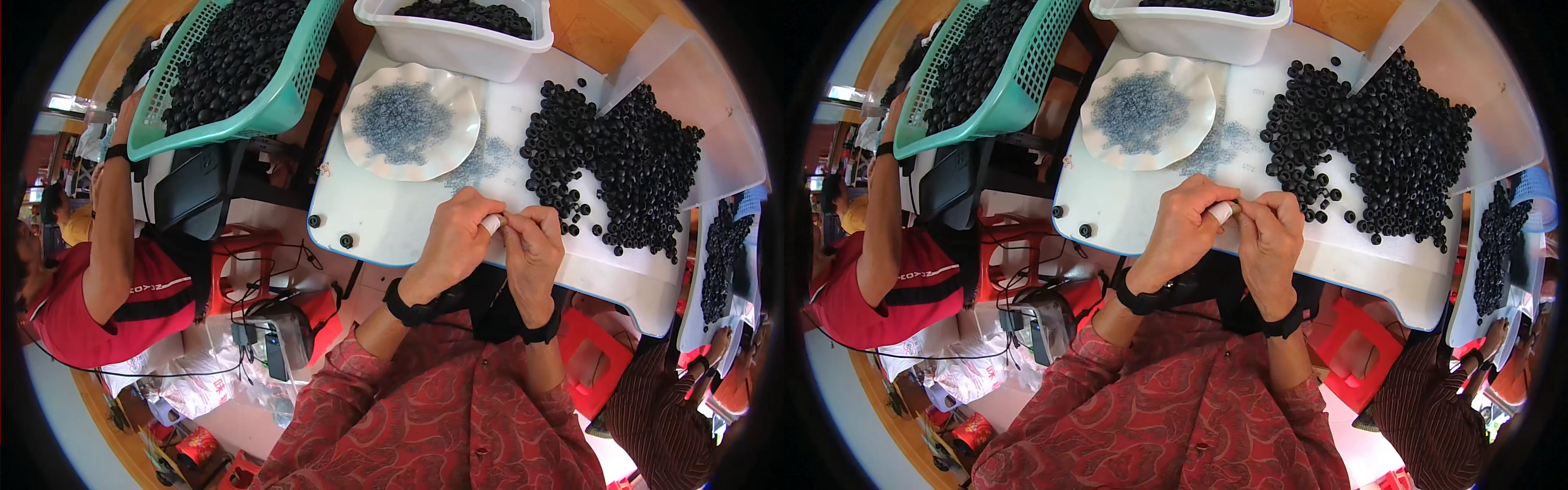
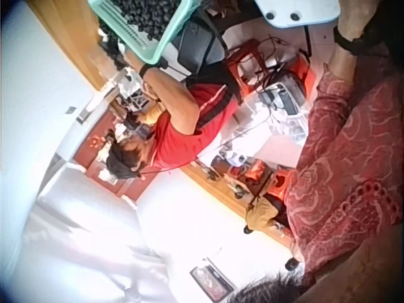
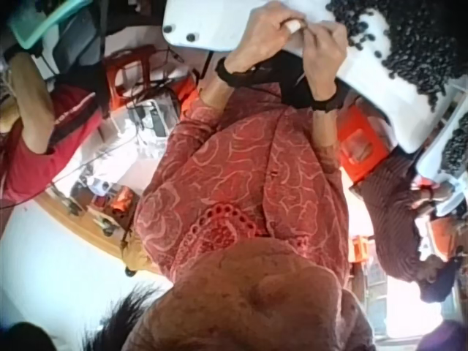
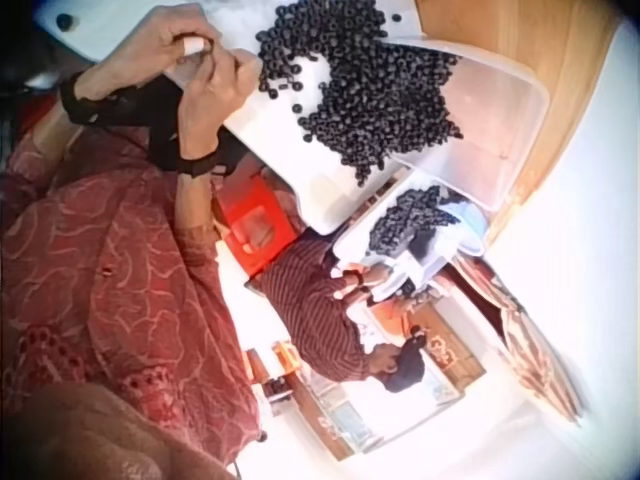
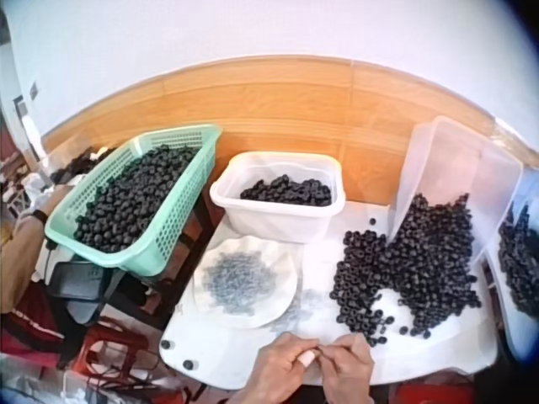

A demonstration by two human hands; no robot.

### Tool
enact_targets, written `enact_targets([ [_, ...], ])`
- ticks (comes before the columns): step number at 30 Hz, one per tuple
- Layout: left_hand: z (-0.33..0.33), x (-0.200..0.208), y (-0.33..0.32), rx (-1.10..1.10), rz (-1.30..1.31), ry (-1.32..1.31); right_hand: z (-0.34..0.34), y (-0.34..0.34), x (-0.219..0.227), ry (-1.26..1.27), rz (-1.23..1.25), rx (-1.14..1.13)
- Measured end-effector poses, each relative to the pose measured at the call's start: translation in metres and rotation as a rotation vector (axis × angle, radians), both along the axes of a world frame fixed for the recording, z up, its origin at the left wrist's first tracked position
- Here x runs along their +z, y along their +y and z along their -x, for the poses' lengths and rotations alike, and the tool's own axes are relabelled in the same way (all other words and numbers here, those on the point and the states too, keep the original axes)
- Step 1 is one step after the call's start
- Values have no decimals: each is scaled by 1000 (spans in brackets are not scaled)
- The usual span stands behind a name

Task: Assembling small black spherical parts into white plastic collars on a production table.

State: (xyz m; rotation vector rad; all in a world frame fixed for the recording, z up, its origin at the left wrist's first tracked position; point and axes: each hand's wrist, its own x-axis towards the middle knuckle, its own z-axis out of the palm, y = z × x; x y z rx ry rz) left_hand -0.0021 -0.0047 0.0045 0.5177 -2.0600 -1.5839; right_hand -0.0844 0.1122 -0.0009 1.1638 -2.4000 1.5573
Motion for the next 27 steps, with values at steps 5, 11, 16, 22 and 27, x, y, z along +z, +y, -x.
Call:
enact_targets([
  [5,2,0,3,50,138,-40,0,-2,5,54,-57,-16],
  [11,3,-1,8,82,222,2,2,-1,6,35,-59,-15],
  [16,3,5,15,113,314,-70,2,0,5,38,-70,-22],
  [22,5,4,16,128,436,-32,-2,3,10,12,-78,-24],
  [27,6,3,17,106,447,2,-13,5,20,-28,13,-63],
])
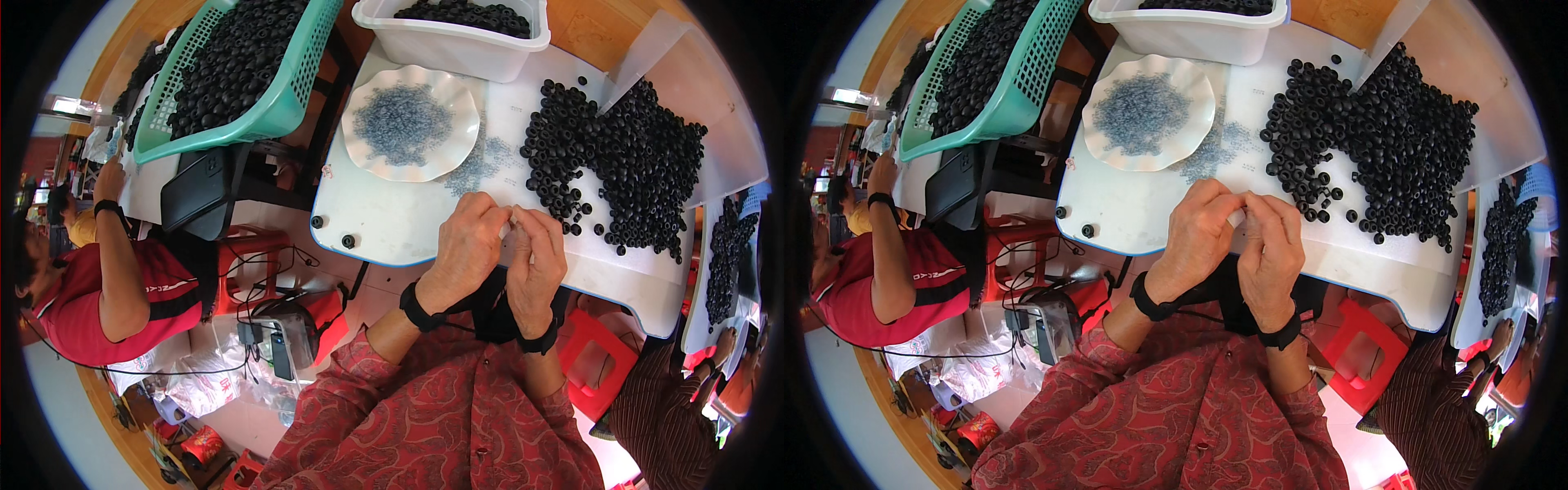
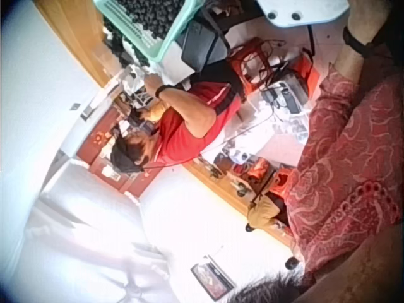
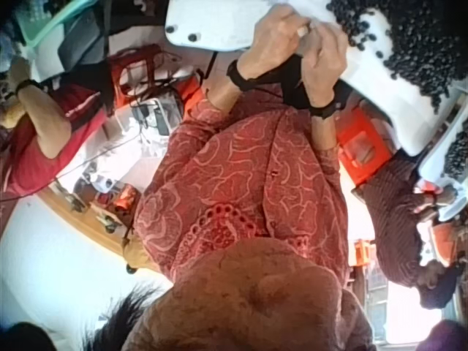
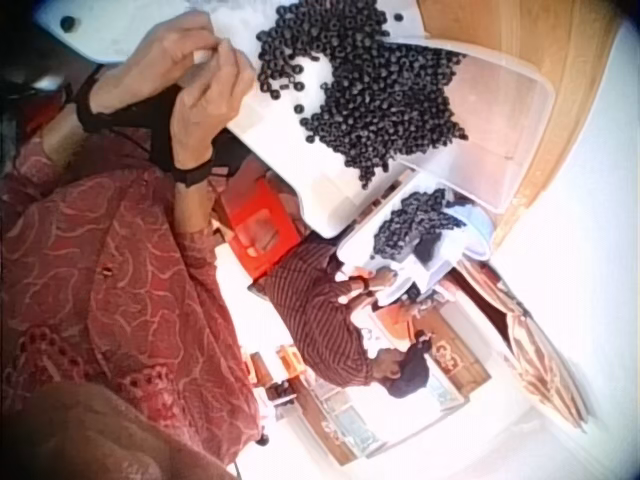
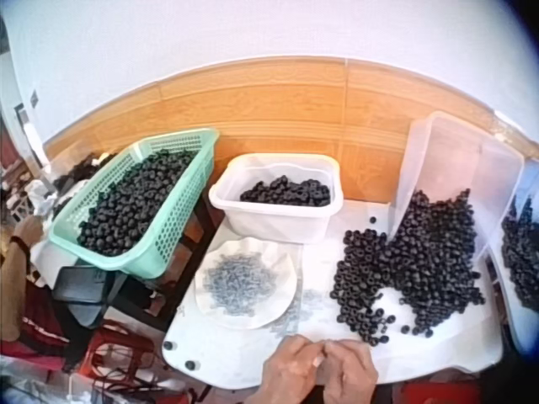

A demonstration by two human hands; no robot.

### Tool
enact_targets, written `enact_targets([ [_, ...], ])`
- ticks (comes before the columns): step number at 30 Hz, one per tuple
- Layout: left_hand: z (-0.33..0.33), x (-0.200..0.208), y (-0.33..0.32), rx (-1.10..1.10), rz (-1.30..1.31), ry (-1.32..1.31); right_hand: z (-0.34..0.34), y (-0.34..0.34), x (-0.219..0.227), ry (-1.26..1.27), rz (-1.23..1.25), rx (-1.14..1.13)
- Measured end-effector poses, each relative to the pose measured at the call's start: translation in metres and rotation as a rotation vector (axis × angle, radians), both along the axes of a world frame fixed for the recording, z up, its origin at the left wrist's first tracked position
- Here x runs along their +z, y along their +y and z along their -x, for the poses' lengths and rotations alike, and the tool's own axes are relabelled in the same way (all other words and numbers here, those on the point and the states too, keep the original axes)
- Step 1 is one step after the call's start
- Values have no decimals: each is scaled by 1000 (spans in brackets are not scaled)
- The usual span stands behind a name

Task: Assembling small black spherical parts into white plastic collars on a production table.

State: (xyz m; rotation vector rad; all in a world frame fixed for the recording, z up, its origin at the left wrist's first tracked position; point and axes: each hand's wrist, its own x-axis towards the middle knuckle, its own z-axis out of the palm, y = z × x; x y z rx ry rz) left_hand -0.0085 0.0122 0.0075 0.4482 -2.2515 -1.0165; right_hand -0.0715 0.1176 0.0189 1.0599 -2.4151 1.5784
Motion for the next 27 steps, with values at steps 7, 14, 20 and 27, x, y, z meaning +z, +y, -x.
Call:
enact_targets([
  [7,1,-4,3,40,41,40,-4,-6,0,54,37,115],
  [14,2,-4,0,21,85,7,-1,-6,-9,6,61,86],
  [20,2,-3,0,-19,144,-23,5,-5,-17,21,100,82],
  [27,2,-1,4,-7,207,-11,7,-2,-17,58,129,91],
])
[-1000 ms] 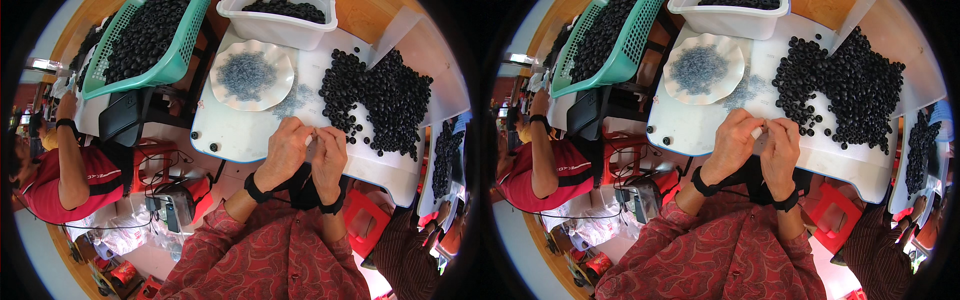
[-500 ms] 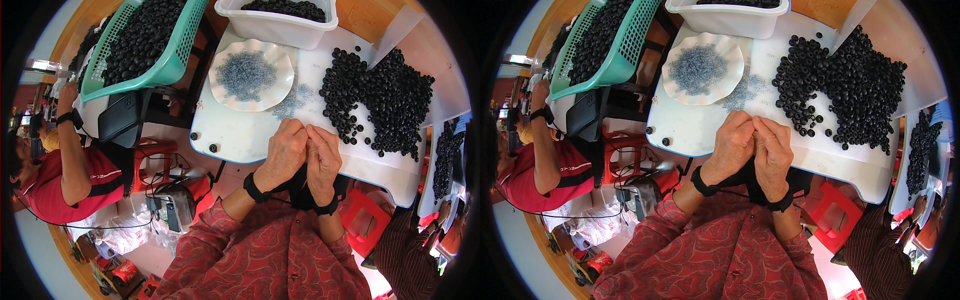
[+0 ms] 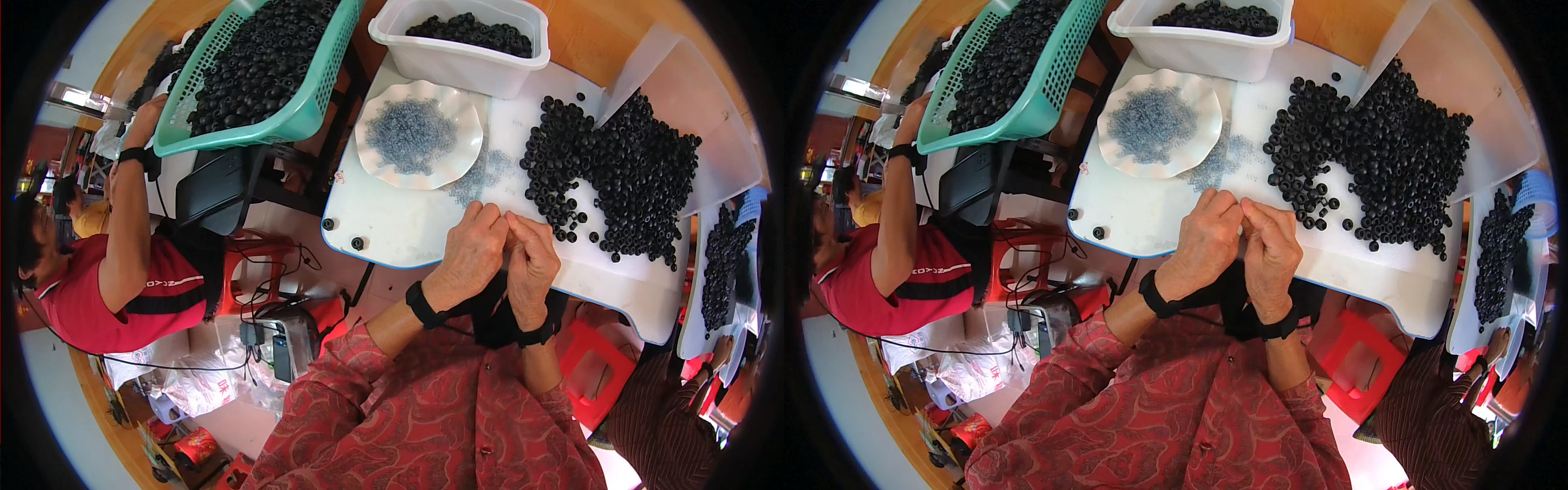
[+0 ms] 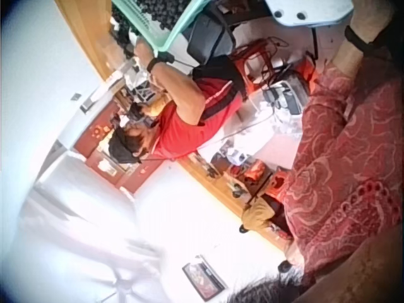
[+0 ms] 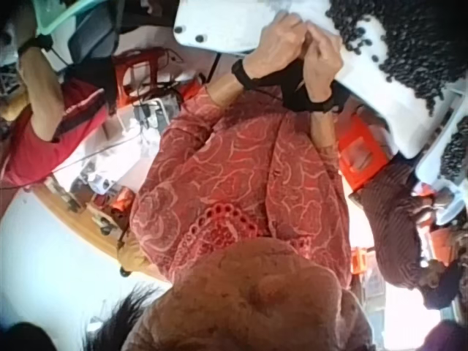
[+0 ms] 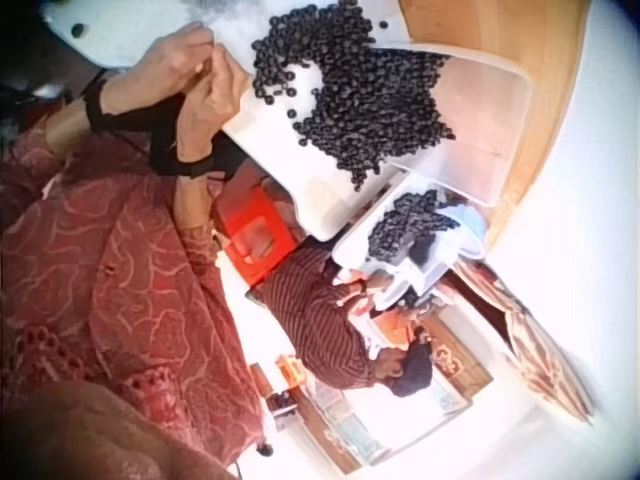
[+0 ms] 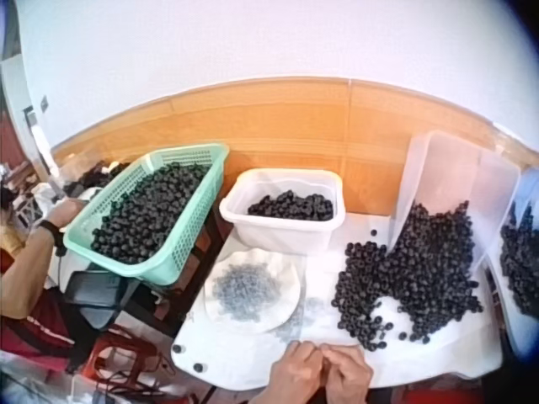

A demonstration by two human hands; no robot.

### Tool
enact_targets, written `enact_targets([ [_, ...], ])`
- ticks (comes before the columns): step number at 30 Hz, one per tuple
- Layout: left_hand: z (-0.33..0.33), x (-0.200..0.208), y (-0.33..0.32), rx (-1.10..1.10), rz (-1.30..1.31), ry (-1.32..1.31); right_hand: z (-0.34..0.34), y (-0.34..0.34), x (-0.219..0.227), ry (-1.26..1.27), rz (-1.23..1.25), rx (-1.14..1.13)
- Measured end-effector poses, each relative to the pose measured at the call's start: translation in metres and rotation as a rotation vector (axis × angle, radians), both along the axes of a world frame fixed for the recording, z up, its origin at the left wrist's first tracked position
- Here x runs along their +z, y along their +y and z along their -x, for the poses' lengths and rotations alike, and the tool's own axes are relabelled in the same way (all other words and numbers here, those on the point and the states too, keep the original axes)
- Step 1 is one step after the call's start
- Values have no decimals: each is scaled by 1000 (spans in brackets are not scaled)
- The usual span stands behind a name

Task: Assembling small black spherical parts into white plastic collars on a production table.

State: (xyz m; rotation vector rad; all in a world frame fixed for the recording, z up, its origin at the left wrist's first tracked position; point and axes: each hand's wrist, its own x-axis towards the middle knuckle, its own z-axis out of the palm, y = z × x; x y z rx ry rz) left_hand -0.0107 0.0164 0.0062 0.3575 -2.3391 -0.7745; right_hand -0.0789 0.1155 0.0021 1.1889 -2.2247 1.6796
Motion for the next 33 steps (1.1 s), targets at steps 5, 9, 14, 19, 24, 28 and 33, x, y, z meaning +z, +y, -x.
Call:
enact_targets([
  [5,-2,-4,1,6,27,10,1,2,2,-89,-3,42],
  [9,0,0,1,-29,-1,-14,5,6,1,-300,18,57],
  [14,1,-5,-5,-46,7,-27,8,6,-2,-237,-11,89],
  [19,0,-3,-7,-28,-75,75,6,6,-1,-305,58,30],
  [24,-6,-7,-7,0,-321,167,7,8,-6,-337,86,24],
  [28,-11,0,-8,-86,-598,200,5,10,-4,-272,44,103],
  [33,-16,-5,-9,-150,-681,171,2,12,-5,-330,64,98],
])
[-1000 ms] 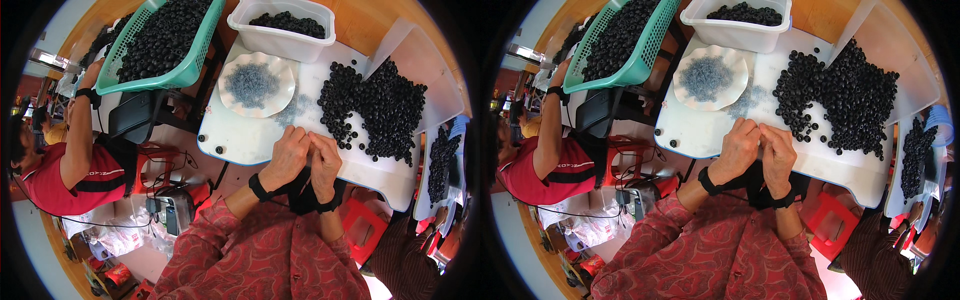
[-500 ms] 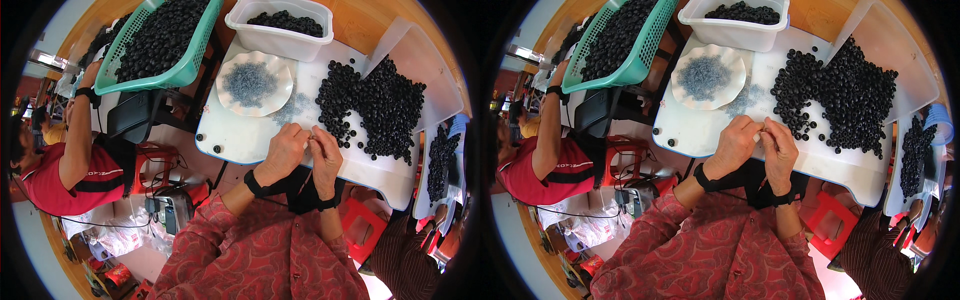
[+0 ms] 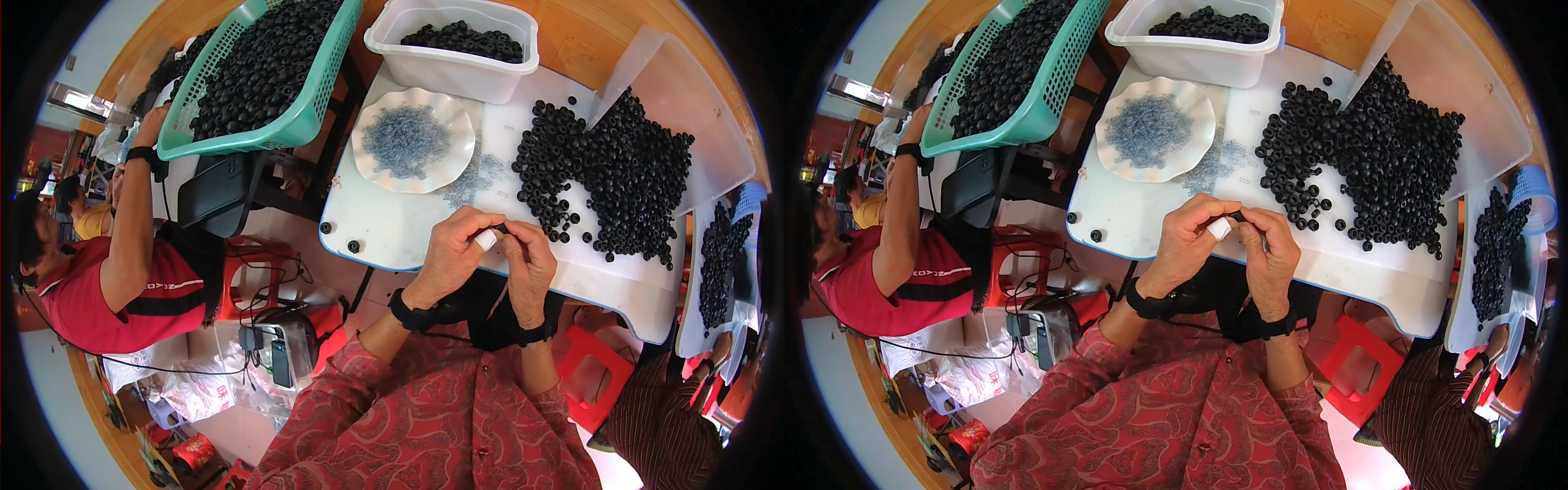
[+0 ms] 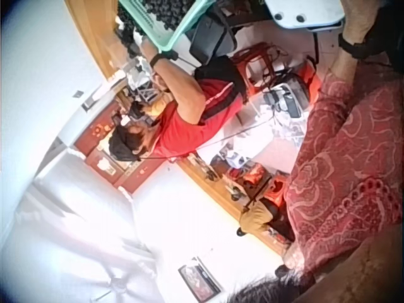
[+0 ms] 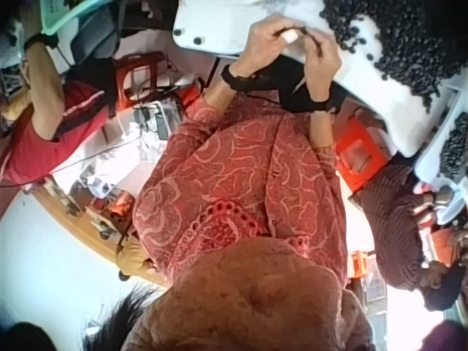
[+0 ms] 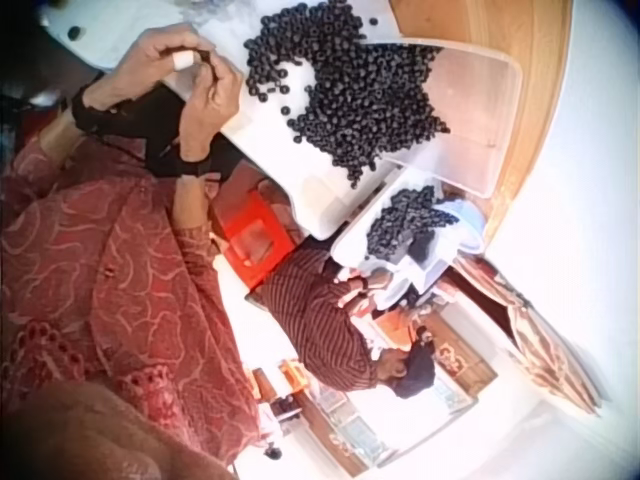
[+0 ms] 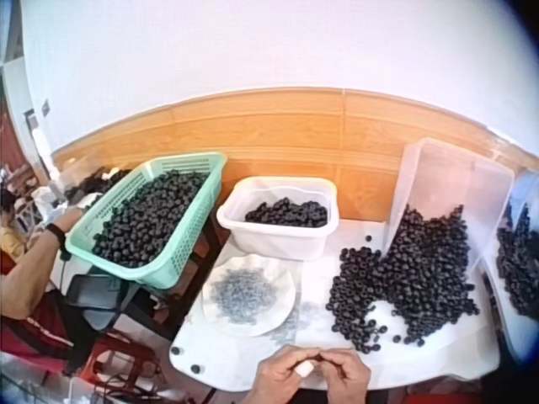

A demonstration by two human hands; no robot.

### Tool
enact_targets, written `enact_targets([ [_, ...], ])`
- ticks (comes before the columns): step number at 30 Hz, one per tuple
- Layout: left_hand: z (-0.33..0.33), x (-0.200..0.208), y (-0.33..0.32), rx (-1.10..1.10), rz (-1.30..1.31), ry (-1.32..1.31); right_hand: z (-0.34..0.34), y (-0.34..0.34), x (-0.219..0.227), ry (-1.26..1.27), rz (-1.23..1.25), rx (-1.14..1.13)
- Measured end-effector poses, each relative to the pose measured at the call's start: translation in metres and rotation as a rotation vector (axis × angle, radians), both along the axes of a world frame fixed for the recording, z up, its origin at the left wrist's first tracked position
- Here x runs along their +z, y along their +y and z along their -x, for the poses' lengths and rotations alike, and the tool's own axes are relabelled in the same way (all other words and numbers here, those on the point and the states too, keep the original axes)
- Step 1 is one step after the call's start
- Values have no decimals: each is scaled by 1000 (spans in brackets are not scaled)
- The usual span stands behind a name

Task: Assembling small black spherical parts into white plastic collars on a production table.

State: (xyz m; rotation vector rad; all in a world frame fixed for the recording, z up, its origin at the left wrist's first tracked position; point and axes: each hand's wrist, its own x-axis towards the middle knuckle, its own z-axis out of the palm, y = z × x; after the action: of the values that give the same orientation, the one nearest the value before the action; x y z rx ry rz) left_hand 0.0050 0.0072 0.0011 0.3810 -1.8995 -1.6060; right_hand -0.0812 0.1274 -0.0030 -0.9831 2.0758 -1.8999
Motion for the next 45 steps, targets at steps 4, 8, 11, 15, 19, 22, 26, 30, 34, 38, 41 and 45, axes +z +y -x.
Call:
enact_targets([
  [4,-2,1,0,-62,-77,-3,-1,1,0,-31,30,-15],
  [8,-2,-2,-2,-78,-94,15,0,1,0,-80,44,-14],
  [11,-2,0,-3,-91,-106,-4,0,0,3,-119,71,-19],
  [15,-3,4,-3,-118,-159,-29,1,3,1,-130,82,-11],
  [19,-5,8,-3,-178,-401,-35,6,11,0,-186,71,68],
  [22,-7,15,-9,-255,-431,-115,10,13,4,-241,116,146],
  [26,-4,26,-20,-324,-526,-155,9,10,4,-269,128,157],
  [30,24,47,-40,-173,-429,-78,6,10,4,-249,114,125],
  [34,67,82,-81,113,-394,6,3,8,5,-134,62,94],
  [38,110,102,-116,191,-412,58,2,6,4,-142,84,90],
  [41,132,105,-130,255,-445,123,2,6,4,-127,91,93],
  [45,136,104,-130,263,-527,241,2,6,6,-128,68,88],
])
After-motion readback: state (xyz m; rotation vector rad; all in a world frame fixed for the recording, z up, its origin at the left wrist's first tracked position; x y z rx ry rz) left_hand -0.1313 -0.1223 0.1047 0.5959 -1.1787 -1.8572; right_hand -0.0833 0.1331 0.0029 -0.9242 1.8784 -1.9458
